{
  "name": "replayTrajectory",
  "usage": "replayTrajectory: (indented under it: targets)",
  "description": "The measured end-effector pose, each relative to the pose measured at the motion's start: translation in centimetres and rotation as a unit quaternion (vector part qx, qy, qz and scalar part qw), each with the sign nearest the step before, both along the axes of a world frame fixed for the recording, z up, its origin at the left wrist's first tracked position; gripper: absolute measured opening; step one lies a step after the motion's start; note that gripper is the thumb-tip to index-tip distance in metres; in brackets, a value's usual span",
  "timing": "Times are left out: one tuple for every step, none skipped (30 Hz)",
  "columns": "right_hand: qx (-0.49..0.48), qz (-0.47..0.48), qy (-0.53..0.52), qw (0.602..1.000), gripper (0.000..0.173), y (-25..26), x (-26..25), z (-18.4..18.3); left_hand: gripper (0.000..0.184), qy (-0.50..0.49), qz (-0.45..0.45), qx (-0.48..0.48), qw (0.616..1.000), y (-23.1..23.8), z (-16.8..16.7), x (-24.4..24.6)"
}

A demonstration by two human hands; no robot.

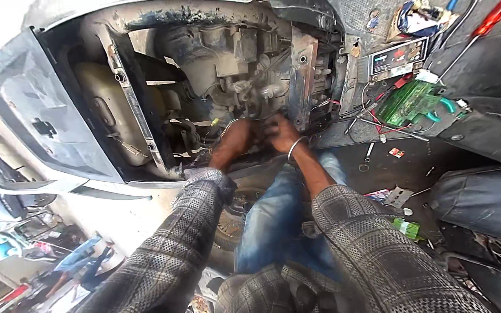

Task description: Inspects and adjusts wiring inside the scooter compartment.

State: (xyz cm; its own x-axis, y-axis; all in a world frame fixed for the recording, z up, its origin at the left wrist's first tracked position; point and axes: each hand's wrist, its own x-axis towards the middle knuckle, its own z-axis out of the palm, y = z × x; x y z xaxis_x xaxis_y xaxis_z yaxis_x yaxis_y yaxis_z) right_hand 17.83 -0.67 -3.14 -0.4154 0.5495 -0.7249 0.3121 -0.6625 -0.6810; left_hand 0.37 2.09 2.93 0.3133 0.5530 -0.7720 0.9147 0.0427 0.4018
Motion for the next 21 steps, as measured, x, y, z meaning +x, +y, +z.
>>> replayTrajectory:
  targets:
    - [0.006, -0.002, 0.004, 1.000, 0.059, -0.1, 0.1, -0.1, 0.014, -0.010, 0.018, 0.005, 1.000, -0.3, 0.0, 0.0]
    - [0.013, -0.003, 0.006, 1.000, 0.058, -0.2, 0.2, -0.3, 0.014, -0.017, 0.043, -0.002, 0.999, -0.4, 0.0, 0.0]
    - [0.019, -0.001, 0.004, 1.000, 0.058, -0.2, 0.2, -0.5, 0.014, -0.016, 0.070, -0.013, 0.997, -0.5, -0.2, 0.1]
    - [0.024, 0.003, -0.001, 1.000, 0.058, -0.2, 0.2, -0.7, 0.014, -0.015, 0.097, -0.020, 0.995, -0.5, -0.4, 0.1]
    - [0.028, 0.007, -0.007, 1.000, 0.058, -0.1, 0.2, -0.8, 0.014, -0.017, 0.118, -0.023, 0.993, -0.7, -0.7, 0.0]
    - [0.034, 0.015, -0.016, 0.999, 0.058, 0.0, 0.1, -0.9, 0.014, -0.021, 0.134, -0.023, 0.990, -0.8, -1.0, -0.2]
    - [0.044, 0.026, -0.025, 0.998, 0.059, 0.0, 0.0, -0.9, 0.013, -0.030, 0.146, -0.021, 0.989, -0.9, -1.2, -0.4]
    - [0.060, 0.045, -0.034, 0.997, 0.061, 0.0, -0.1, -1.0, 0.013, -0.042, 0.154, -0.017, 0.987, -1.1, -1.4, -0.7]
    - [0.080, 0.072, -0.039, 0.993, 0.064, 0.0, -0.2, -1.0, 0.013, -0.056, 0.163, -0.016, 0.985, -1.3, -1.7, -1.0]
    - [0.095, 0.102, -0.039, 0.989, 0.067, 0.0, -0.3, -1.1, 0.013, -0.065, 0.172, -0.018, 0.983, -1.4, -2.0, -1.4]
    - [0.104, 0.134, -0.041, 0.985, 0.070, 0.3, -0.2, -1.1, 0.014, -0.071, 0.181, -0.021, 0.981, -1.4, -2.3, -1.6]
    - [0.112, 0.166, -0.048, 0.978, 0.072, 0.6, -0.1, -1.0, 0.014, -0.071, 0.187, -0.027, 0.979, -1.3, -2.6, -1.8]
    - [0.124, 0.204, -0.063, 0.969, 0.073, 1.1, 0.0, -0.7, 0.015, -0.073, 0.191, -0.033, 0.978, -1.4, -2.8, -2.0]
    - [0.141, 0.249, -0.088, 0.954, 0.074, 1.7, 0.2, -0.3, 0.016, -0.078, 0.194, -0.043, 0.977, -1.4, -2.8, -2.2]
    - [0.164, 0.290, -0.117, 0.936, 0.075, 2.4, 0.4, 0.2, 0.017, -0.087, 0.197, -0.056, 0.975, -1.2, -2.8, -2.2]
    - [0.185, 0.327, -0.141, 0.916, 0.077, 3.1, 0.7, 0.8, 0.017, -0.100, 0.204, -0.071, 0.971, -1.1, -2.7, -2.3]
    - [0.202, 0.357, -0.156, 0.898, 0.076, 3.6, 0.9, 1.5, 0.017, -0.114, 0.218, -0.086, 0.966, -1.1, -2.4, -2.4]
    - [0.213, 0.380, -0.161, 0.886, 0.072, 4.1, 1.2, 2.2, 0.015, -0.121, 0.239, -0.103, 0.958, -1.0, -2.2, -2.3]
    - [0.221, 0.397, -0.161, 0.876, 0.065, 4.5, 1.5, 2.8, 0.015, -0.121, 0.266, -0.116, 0.949, -1.0, -2.1, -2.2]
    - [0.229, 0.404, -0.162, 0.871, 0.054, 4.5, 1.7, 3.0, 0.018, -0.110, 0.292, -0.116, 0.943, -1.1, -2.2, -1.9]
    - [0.236, 0.410, -0.164, 0.865, 0.043, 4.5, 1.8, 3.0, 0.022, -0.089, 0.315, -0.106, 0.939, -1.3, -2.5, -1.7]
